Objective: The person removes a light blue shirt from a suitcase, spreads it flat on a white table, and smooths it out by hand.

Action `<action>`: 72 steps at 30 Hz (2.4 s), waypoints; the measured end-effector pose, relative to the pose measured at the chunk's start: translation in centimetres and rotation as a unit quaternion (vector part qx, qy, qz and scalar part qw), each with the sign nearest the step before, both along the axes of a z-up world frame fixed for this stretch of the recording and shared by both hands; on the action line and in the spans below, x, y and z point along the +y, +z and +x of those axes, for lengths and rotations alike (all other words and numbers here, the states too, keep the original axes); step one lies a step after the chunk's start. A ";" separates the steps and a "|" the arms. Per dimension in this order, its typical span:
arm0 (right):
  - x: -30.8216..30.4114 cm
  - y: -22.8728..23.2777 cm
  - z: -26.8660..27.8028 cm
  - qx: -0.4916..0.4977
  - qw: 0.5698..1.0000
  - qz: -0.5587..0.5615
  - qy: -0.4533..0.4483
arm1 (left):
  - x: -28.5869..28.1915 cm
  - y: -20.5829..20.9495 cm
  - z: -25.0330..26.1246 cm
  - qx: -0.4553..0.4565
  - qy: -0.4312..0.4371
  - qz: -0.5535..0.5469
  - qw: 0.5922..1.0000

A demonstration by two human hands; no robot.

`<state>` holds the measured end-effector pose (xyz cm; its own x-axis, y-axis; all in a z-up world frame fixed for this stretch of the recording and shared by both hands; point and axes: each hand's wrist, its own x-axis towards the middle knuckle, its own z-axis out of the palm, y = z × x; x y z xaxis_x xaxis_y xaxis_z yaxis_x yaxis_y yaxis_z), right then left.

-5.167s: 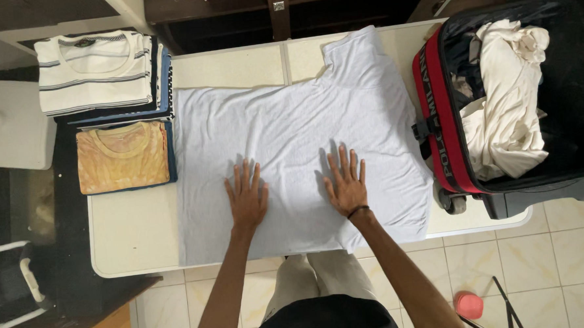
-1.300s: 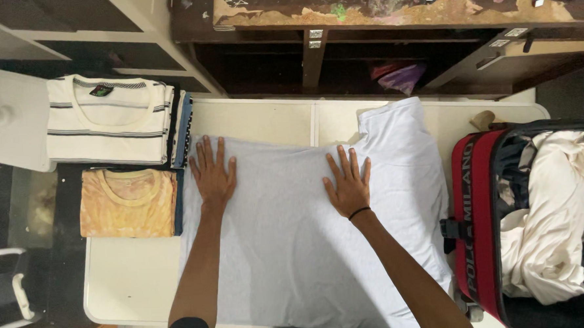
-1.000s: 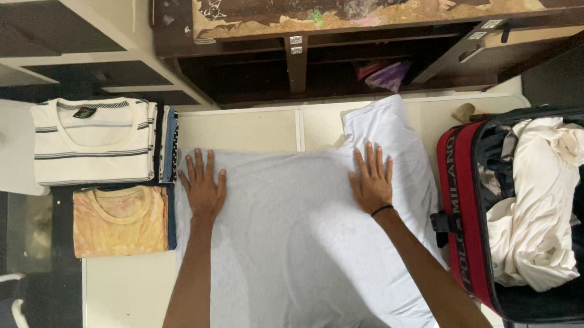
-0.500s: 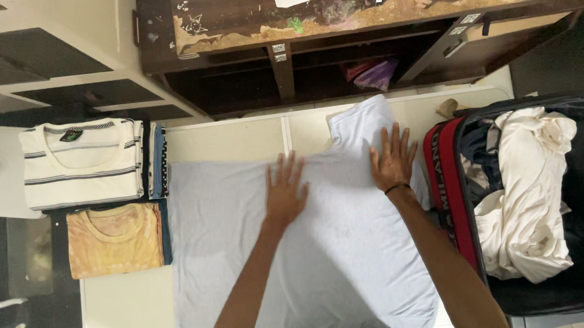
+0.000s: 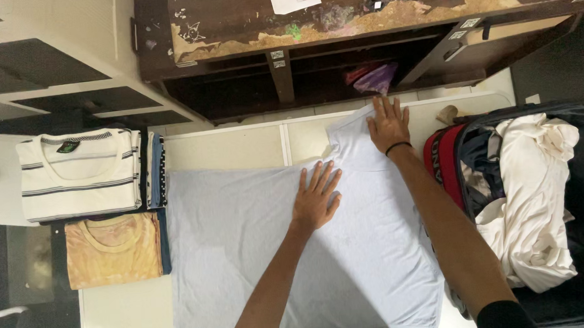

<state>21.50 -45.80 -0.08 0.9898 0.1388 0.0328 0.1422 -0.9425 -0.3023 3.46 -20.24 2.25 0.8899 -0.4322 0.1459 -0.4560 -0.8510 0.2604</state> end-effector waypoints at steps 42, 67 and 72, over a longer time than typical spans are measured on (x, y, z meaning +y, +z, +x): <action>2.4 10.3 -26.1 0.012 0.990 0.076 0.118 | -0.5 0.0 0.3 0.042 -0.002 0.039 0.998; 9.4 7.6 -19.3 0.119 0.942 0.315 0.007 | 0.5 -1.0 -0.2 0.080 0.009 -0.123 0.989; 6.3 7.5 -19.2 0.079 0.949 0.290 -0.099 | 1.1 -1.3 -0.1 0.040 0.016 -0.161 0.986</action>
<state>2.27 -39.52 7.38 0.9934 -0.0470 -0.1048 -0.1115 -0.6144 -0.7811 3.32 -19.11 0.91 0.9167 -0.3456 0.2003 -0.3970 -0.7321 0.5536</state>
